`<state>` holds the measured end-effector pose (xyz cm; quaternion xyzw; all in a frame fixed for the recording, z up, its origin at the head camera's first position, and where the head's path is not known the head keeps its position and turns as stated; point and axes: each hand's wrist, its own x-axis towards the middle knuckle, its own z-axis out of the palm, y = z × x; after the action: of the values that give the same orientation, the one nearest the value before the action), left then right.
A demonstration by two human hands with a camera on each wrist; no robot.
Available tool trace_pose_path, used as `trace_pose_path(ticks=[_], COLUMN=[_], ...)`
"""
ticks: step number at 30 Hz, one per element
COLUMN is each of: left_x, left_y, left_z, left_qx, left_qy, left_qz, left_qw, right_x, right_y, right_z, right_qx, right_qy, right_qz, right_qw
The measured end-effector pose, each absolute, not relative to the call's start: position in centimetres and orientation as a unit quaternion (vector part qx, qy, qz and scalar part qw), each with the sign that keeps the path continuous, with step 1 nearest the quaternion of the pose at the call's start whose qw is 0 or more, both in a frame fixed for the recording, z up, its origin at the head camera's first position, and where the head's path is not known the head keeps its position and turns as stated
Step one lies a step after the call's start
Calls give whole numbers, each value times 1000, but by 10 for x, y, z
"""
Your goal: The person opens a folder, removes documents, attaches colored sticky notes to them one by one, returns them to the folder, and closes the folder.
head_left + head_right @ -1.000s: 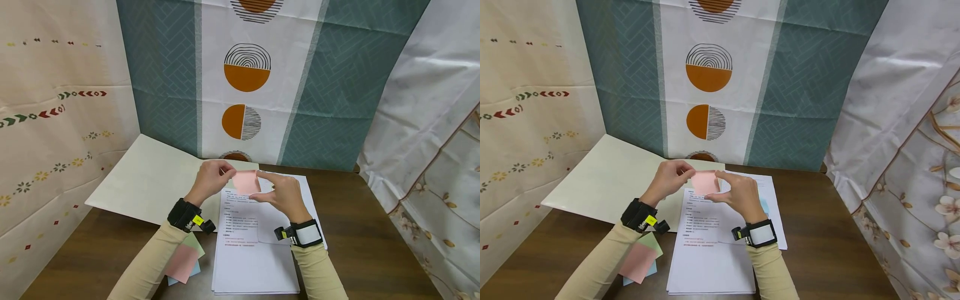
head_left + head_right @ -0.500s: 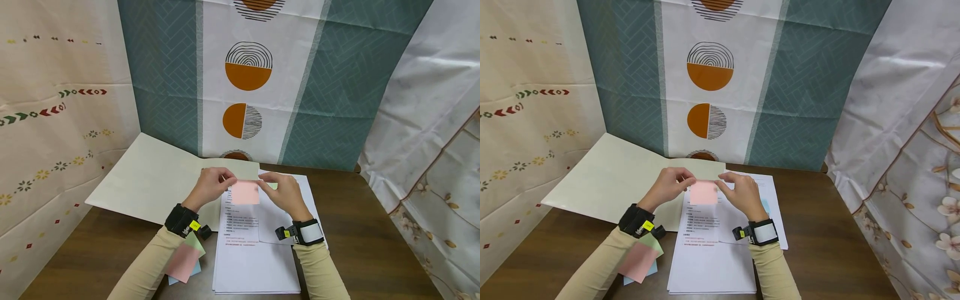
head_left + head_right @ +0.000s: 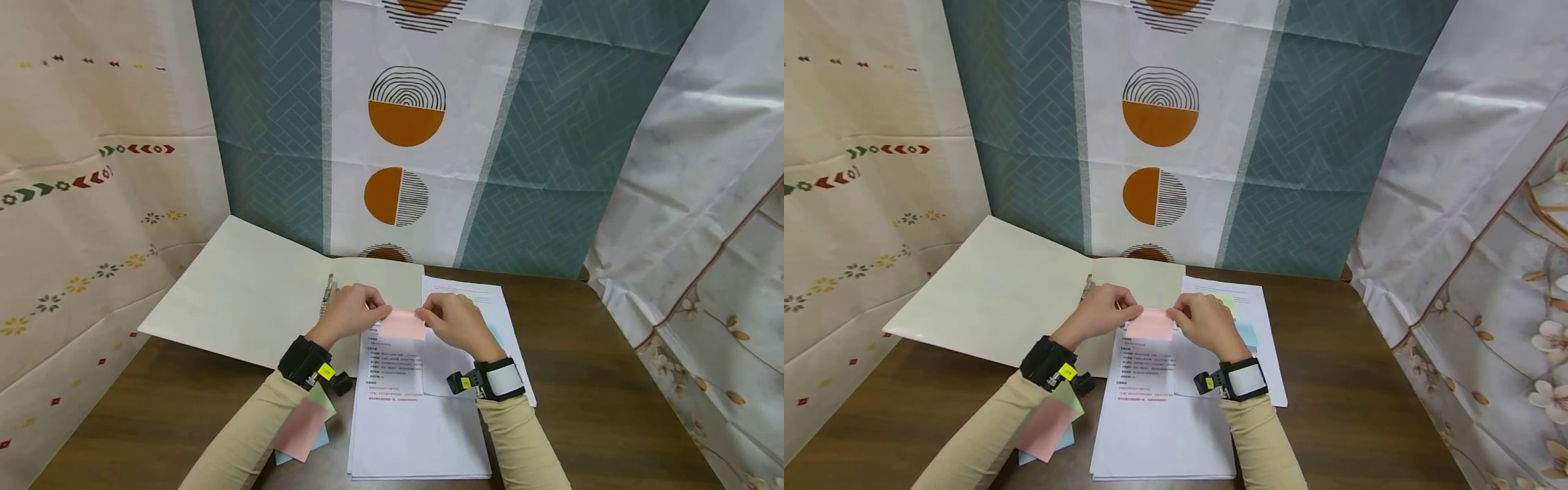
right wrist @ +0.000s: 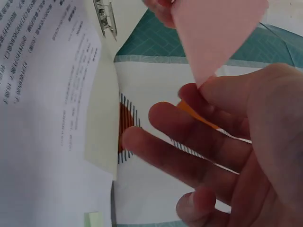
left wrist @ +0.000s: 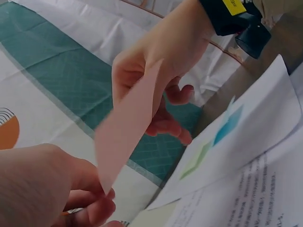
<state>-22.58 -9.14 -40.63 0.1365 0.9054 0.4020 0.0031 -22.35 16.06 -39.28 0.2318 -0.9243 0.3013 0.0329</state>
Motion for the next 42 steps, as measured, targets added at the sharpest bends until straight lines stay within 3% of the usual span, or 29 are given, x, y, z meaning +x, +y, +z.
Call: trace_pose_path(ticks=[7,12,17,33,42], left_x=[-243,-262,-269,-261,-260], left_y=[-89,-89,-88,-84,-84], left_z=[-447,-482,-500,-503,-505], left_qx=[157,182,193,211,185], left_qy=[908,921,932,940,941], left_qz=[375,314,278,235,254], left_qw=[98,139,132,128,125], right_x=[-230,-233,-232,-232,-261], right_y=[161,156,151,143,154], right_z=[-414,-428,-433,-443,-490], right_qx=[217,214,209,183,160], right_qy=[-934,-936,-939,-951,-965], right_qz=[275,259,247,211,167], right_qw=[-68,-102,-113,-134,-126])
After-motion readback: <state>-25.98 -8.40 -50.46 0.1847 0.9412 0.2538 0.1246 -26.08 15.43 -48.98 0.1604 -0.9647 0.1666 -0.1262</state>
